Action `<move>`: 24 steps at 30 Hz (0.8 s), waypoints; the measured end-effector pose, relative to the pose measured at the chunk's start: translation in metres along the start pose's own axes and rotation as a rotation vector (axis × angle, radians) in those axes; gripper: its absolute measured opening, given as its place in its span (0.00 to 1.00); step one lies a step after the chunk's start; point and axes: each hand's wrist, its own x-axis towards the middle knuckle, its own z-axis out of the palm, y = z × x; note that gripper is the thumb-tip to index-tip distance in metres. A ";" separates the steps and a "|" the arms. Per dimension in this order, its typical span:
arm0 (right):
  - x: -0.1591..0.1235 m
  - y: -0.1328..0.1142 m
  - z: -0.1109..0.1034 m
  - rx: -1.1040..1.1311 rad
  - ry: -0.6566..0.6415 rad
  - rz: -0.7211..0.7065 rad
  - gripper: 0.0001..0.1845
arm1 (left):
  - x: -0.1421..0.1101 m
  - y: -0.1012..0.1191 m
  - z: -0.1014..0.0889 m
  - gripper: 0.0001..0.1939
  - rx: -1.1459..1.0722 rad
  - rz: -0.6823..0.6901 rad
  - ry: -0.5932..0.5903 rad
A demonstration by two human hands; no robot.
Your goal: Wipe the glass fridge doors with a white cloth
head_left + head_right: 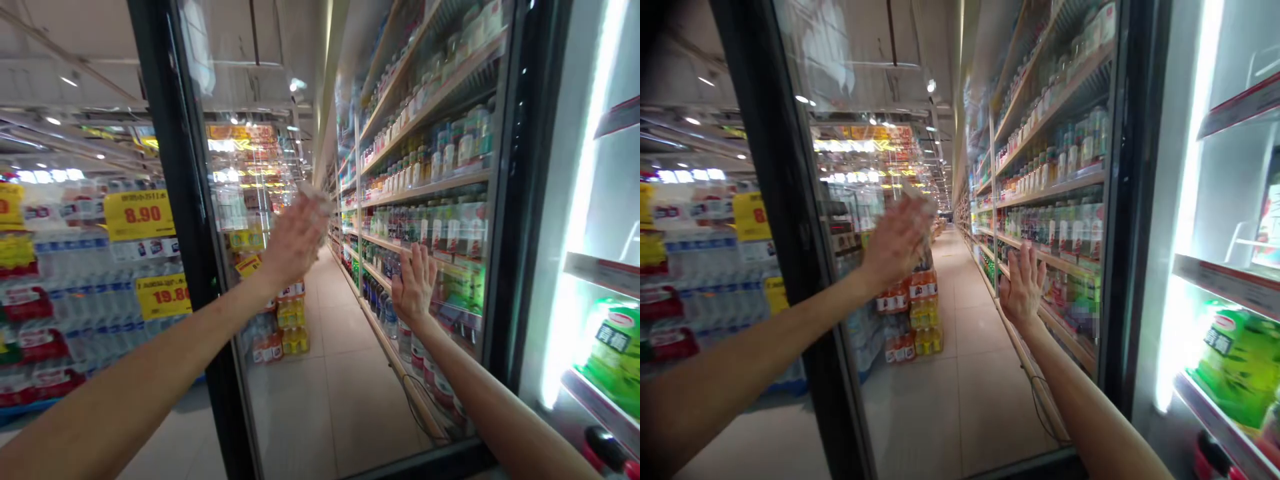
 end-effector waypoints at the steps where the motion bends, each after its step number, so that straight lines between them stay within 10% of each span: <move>1: 0.000 0.000 0.000 0.006 0.002 -0.003 0.32 | -0.004 0.009 0.002 0.21 -0.025 0.187 -0.078; 4: 0.001 0.002 -0.001 0.005 0.003 -0.016 0.31 | 0.000 0.016 0.006 0.20 -0.040 0.435 -0.199; 10: 0.004 0.008 -0.002 0.004 -0.015 0.006 0.32 | 0.035 0.009 0.008 0.22 0.084 -0.191 -0.042; 16: -0.001 0.012 -0.001 0.029 -0.005 -0.018 0.32 | 0.024 0.059 0.027 0.20 -0.061 0.447 -0.290; 21: -0.004 0.013 -0.002 0.063 0.036 -0.035 0.31 | 0.064 0.026 0.029 0.24 -0.001 -0.092 -0.066; 24: -0.004 0.013 -0.002 0.069 0.047 -0.040 0.31 | 0.054 0.042 0.033 0.21 -0.039 0.075 -0.115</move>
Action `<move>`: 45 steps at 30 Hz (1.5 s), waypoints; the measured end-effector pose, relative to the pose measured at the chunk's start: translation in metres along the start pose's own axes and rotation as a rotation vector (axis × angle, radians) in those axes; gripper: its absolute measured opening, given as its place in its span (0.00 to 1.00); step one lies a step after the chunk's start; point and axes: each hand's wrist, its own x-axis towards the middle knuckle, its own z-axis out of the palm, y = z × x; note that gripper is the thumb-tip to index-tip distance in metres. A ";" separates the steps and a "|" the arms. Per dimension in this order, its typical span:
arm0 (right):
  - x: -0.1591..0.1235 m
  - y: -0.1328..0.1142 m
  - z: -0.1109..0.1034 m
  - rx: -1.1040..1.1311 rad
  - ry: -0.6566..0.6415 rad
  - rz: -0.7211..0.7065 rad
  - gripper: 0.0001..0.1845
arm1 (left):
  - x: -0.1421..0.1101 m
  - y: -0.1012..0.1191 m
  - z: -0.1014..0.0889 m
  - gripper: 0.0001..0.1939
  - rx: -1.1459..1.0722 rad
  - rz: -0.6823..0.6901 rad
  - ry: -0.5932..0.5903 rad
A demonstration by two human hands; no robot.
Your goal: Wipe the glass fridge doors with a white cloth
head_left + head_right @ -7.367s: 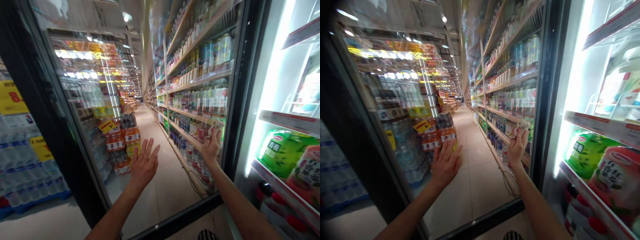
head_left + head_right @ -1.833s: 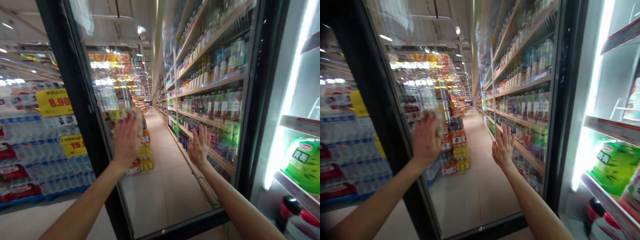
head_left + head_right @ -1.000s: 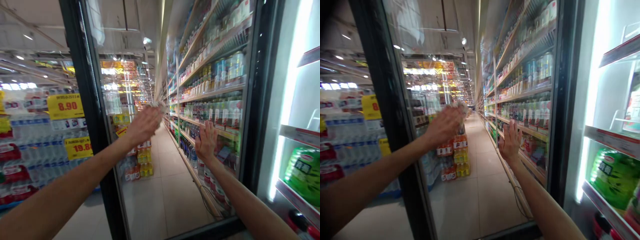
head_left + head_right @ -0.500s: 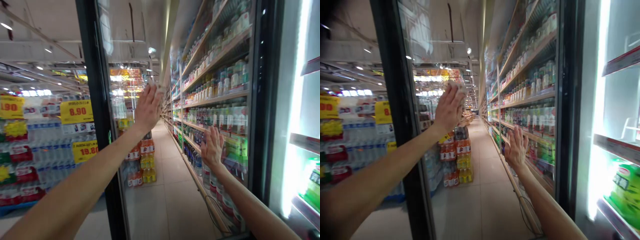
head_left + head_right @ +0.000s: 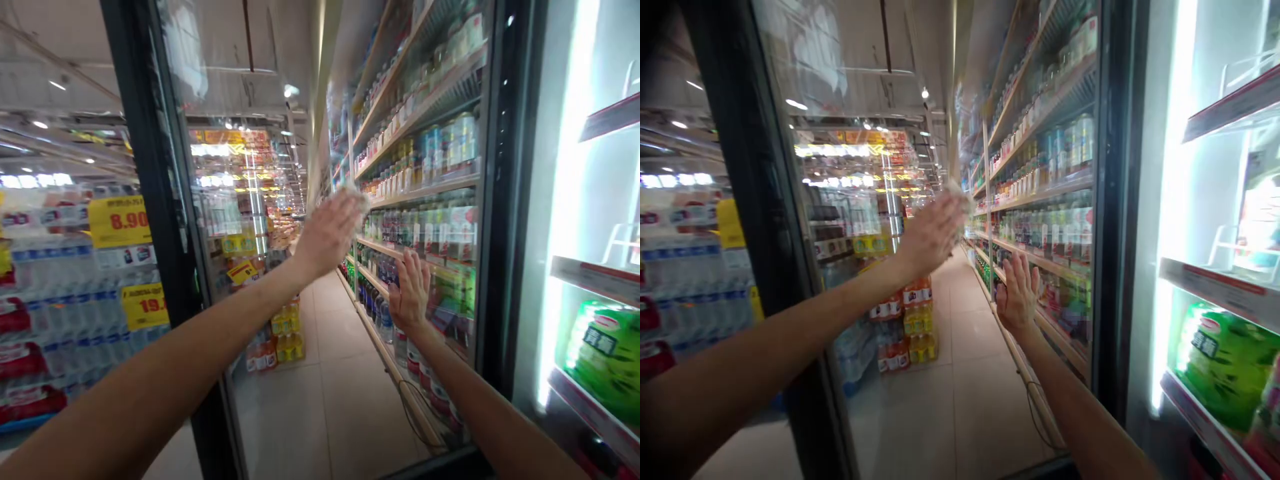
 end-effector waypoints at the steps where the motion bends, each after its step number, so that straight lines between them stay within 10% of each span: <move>1: 0.000 0.000 0.000 0.000 0.002 -0.001 0.31 | -0.006 0.009 0.002 0.20 -0.024 0.161 -0.066; 4: 0.000 0.000 0.000 0.003 0.005 0.000 0.31 | -0.014 0.020 0.003 0.19 -0.057 0.433 -0.180; 10: 0.000 -0.001 0.000 0.038 0.016 0.021 0.32 | 0.014 0.006 -0.001 0.23 0.028 -0.128 0.012; 16: -0.003 0.017 -0.010 0.058 0.047 0.137 0.32 | -0.001 0.055 0.022 0.21 -0.093 0.396 -0.149; 23: -0.011 0.056 -0.030 -0.021 -0.015 0.208 0.31 | 0.069 0.059 0.035 0.24 -0.065 -0.106 0.046; 29: -0.016 0.086 -0.046 -0.139 -0.021 0.200 0.29 | 0.070 0.118 0.069 0.20 -0.151 0.441 -0.097; 34: -0.013 0.105 -0.058 -0.190 -0.011 0.229 0.29 | 0.108 0.114 0.068 0.22 -0.131 0.082 0.006; 41: -0.011 0.115 -0.065 -0.175 0.006 0.273 0.28 | 0.070 0.168 0.091 0.18 -0.214 0.539 -0.085; 45: -0.008 0.112 -0.066 -0.168 0.023 0.287 0.28 | 0.091 0.136 0.079 0.20 -0.171 0.261 -0.022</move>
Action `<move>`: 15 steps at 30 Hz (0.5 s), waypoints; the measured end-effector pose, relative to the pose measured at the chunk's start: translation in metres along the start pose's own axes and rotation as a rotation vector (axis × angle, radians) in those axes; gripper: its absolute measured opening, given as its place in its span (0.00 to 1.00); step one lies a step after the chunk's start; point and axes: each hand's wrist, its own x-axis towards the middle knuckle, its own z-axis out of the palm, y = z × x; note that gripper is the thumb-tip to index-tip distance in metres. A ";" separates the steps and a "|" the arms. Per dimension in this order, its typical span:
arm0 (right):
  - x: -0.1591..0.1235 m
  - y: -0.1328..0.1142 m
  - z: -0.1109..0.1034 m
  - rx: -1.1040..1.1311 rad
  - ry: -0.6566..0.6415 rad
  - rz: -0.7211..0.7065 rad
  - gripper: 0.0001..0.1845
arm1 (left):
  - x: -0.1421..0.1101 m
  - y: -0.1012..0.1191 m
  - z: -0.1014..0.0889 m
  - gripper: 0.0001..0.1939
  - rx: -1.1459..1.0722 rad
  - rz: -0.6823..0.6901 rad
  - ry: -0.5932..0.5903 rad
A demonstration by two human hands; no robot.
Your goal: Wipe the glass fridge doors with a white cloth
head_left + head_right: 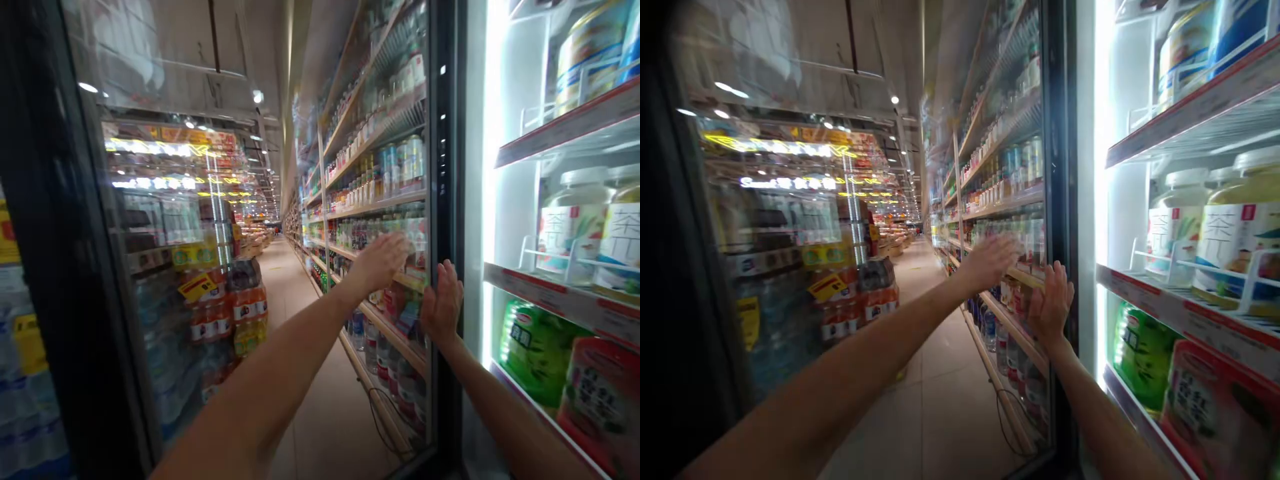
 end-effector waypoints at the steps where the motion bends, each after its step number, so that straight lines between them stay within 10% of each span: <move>1: 0.001 -0.003 0.000 0.010 0.005 -0.006 0.28 | 0.001 -0.008 -0.006 0.21 0.021 -0.095 0.027; 8: -0.007 -0.063 0.003 0.357 -0.013 -0.205 0.27 | -0.055 0.033 0.000 0.21 0.024 0.064 -0.070; 15: -0.034 -0.127 0.032 0.377 -0.039 -0.087 0.28 | -0.112 0.012 -0.036 0.27 0.093 -0.240 -0.039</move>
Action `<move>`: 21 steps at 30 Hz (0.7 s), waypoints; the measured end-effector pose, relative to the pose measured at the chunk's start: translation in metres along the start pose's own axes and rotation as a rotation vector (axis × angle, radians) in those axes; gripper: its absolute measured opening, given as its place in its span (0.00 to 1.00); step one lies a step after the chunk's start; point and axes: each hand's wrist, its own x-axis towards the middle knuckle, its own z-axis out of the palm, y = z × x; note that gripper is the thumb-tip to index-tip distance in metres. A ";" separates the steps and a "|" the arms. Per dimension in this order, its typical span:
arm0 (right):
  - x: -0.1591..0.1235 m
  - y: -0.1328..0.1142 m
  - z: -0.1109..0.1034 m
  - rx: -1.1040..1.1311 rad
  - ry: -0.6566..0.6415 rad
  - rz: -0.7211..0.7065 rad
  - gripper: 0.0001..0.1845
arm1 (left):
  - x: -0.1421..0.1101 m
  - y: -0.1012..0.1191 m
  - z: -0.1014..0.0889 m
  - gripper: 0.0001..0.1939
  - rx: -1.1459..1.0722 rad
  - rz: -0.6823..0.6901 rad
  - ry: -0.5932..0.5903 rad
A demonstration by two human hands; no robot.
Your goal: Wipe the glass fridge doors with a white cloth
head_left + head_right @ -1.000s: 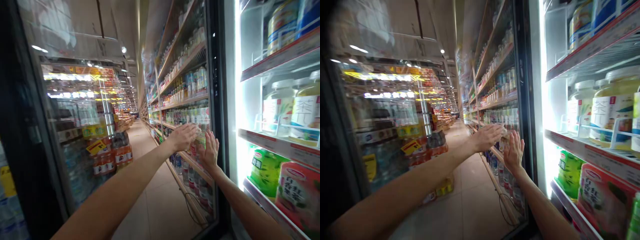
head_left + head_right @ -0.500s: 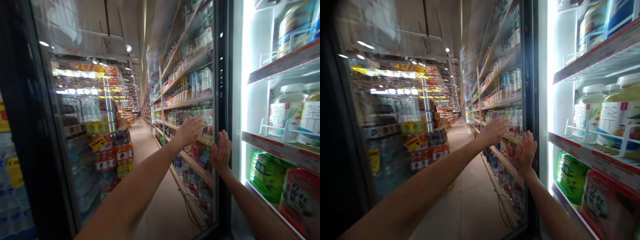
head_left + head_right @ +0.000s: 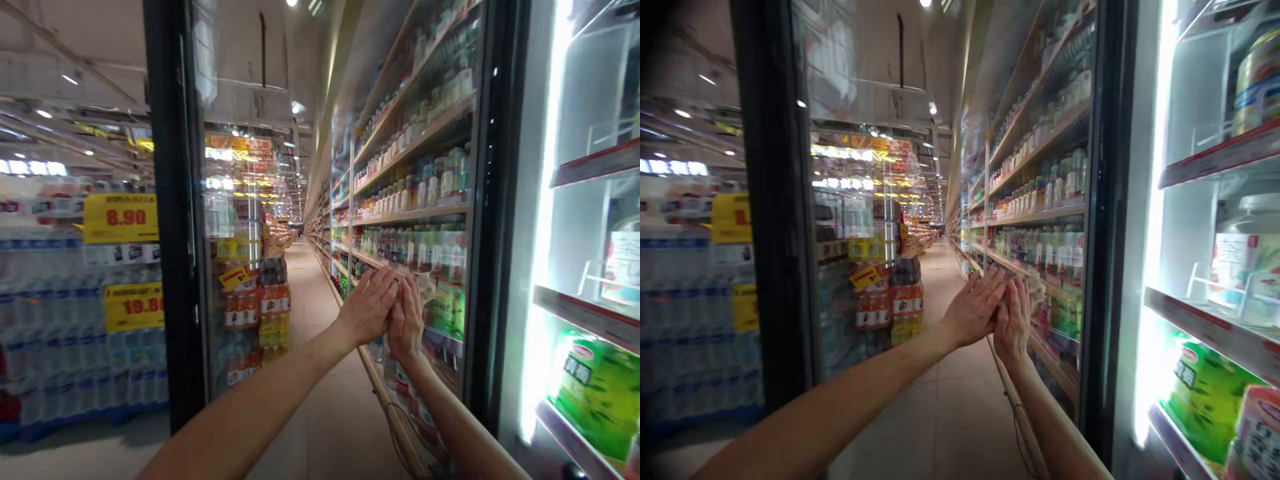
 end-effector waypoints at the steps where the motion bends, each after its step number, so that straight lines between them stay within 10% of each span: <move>1: -0.002 0.002 0.004 -0.061 -0.014 -0.003 0.28 | -0.013 -0.012 -0.010 0.29 0.009 -0.025 -0.005; 10: 0.055 0.066 -0.003 -0.244 0.345 0.438 0.27 | -0.114 -0.105 -0.089 0.30 0.183 -0.473 0.073; 14: 0.077 0.017 0.019 -0.194 0.179 0.121 0.30 | -0.122 -0.111 -0.090 0.30 0.184 -0.460 0.076; 18: 0.078 -0.005 0.019 -0.144 -0.271 -0.451 0.30 | -0.125 -0.111 -0.086 0.30 0.170 -0.451 0.084; 21: 0.094 0.030 0.005 -0.254 -0.248 -0.298 0.32 | -0.125 -0.111 -0.086 0.30 0.174 -0.449 0.086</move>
